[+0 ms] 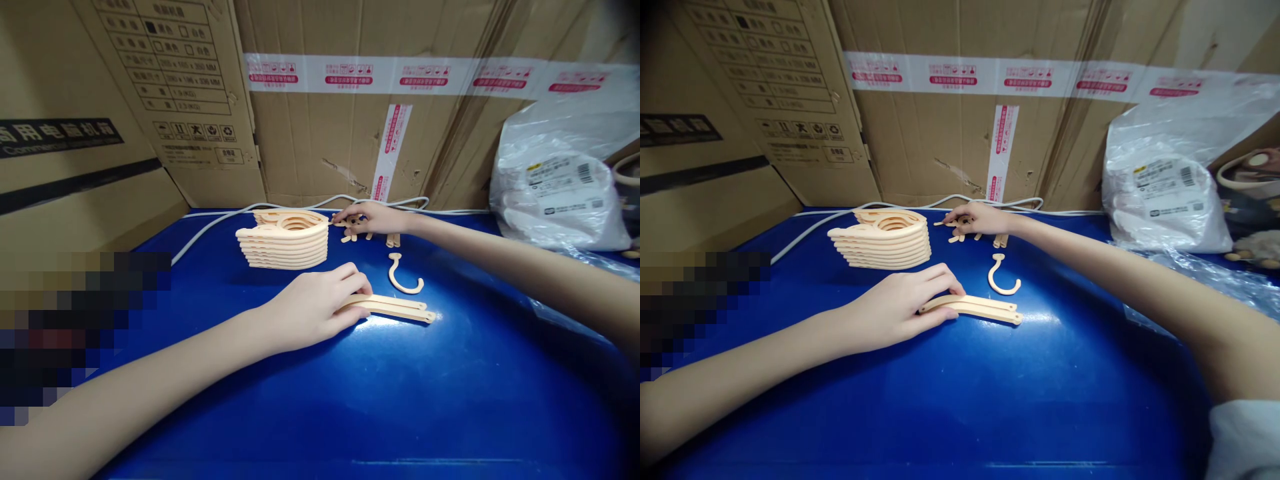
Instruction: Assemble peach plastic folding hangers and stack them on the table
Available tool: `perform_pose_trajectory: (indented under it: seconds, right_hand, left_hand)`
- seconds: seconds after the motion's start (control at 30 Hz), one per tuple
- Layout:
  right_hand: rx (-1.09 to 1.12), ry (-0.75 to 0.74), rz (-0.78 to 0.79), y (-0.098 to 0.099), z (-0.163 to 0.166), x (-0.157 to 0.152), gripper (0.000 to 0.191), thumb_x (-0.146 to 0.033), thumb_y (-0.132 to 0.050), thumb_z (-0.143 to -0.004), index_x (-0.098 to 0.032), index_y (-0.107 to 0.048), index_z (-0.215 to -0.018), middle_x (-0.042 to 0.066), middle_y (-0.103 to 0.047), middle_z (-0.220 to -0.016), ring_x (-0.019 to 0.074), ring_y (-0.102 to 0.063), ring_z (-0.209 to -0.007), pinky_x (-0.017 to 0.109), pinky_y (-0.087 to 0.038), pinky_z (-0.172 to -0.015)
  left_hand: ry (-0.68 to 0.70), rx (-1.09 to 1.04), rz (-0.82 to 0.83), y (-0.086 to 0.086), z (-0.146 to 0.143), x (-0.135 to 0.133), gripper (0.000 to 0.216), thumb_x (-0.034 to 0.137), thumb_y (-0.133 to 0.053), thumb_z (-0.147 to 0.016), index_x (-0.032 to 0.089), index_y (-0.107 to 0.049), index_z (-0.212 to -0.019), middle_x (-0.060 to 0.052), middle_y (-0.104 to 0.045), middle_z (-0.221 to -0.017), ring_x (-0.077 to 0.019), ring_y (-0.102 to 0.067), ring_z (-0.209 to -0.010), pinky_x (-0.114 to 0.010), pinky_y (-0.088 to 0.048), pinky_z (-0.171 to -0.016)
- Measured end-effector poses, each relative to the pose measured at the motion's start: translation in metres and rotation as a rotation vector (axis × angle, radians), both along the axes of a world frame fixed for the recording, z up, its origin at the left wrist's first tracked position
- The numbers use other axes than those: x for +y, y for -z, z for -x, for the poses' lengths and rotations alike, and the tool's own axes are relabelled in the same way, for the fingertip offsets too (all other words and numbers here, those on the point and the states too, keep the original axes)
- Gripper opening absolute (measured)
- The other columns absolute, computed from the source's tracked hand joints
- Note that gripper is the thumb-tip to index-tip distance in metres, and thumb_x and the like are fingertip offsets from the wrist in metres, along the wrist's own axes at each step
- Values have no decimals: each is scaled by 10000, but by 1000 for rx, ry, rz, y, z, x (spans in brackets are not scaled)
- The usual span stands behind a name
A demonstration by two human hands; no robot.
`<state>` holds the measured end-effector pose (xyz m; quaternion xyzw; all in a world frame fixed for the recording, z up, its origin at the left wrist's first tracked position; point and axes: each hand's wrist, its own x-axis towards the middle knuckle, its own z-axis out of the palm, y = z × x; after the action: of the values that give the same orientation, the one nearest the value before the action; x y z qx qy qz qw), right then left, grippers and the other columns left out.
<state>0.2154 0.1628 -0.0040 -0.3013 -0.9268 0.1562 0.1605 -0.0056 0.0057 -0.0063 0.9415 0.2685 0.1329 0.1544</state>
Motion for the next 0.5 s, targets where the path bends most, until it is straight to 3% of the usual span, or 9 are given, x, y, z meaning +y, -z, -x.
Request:
perform_pose_trajectory:
  seconds: [0.27, 0.5]
  right_hand:
    - [-10, 140, -108, -14, -1, 7, 376, -354, -545, -872, -147, -663, -1163, 95, -699, -1140, 214, -640, -1022, 357, -463, -909]
    - [-172, 96, -201, -21, 18, 11, 360, -358, -596, -856, -177, -681, -1154, 95, -674, -1180, 233, -616, -1046, 363, -446, -904]
  left_hand:
    - [3, -2, -3, 0, 0, 0, 188, 345, -451, -965, 212, -559, -1045, 0, -575, -1028, -126, -566, -787, -240, -404, -657]
    - [1, 12, 7, -1, 0, -1, 195, 353, -451, -963, 209, -553, -1045, -6, -577, -1039, -132, -570, -788, -246, -404, -659]
